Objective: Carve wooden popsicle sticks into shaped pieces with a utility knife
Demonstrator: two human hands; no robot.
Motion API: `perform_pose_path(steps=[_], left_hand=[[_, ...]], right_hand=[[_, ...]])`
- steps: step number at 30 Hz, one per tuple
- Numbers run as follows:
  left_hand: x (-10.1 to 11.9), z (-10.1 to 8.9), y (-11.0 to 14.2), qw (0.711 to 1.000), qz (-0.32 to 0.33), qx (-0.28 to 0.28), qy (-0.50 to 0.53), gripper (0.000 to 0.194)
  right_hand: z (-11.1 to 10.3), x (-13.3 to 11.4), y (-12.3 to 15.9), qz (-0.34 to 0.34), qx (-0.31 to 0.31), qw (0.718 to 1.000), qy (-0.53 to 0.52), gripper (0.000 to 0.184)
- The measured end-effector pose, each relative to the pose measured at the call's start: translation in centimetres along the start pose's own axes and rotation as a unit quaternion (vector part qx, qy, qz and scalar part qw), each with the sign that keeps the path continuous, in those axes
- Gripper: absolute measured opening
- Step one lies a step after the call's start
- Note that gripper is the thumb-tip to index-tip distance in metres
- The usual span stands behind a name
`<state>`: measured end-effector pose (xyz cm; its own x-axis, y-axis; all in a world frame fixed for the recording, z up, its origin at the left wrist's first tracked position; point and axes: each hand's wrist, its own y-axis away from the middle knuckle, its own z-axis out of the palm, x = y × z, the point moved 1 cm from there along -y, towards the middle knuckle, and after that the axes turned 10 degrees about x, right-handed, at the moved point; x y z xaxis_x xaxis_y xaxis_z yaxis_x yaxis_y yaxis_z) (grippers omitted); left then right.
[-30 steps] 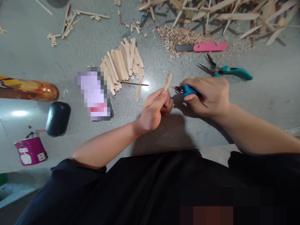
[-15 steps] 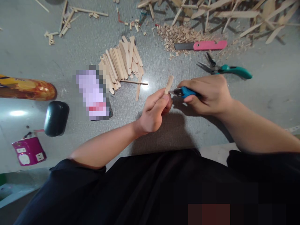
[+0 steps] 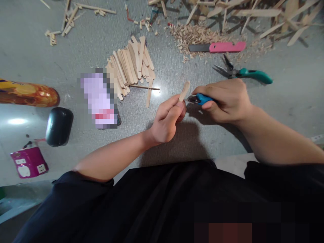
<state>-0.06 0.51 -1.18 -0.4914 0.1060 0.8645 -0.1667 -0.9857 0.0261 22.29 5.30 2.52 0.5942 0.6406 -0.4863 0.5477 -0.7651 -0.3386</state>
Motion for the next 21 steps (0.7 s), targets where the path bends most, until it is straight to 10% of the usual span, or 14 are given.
perform_pose_path(steps=[21], left_hand=[[-0.59,-0.55,0.98,0.995,0.069,-0.061,-0.023,0.04]], right_hand=[[0.01,-0.23,-0.2,-0.044,-0.075,0.996,-0.001,0.077]])
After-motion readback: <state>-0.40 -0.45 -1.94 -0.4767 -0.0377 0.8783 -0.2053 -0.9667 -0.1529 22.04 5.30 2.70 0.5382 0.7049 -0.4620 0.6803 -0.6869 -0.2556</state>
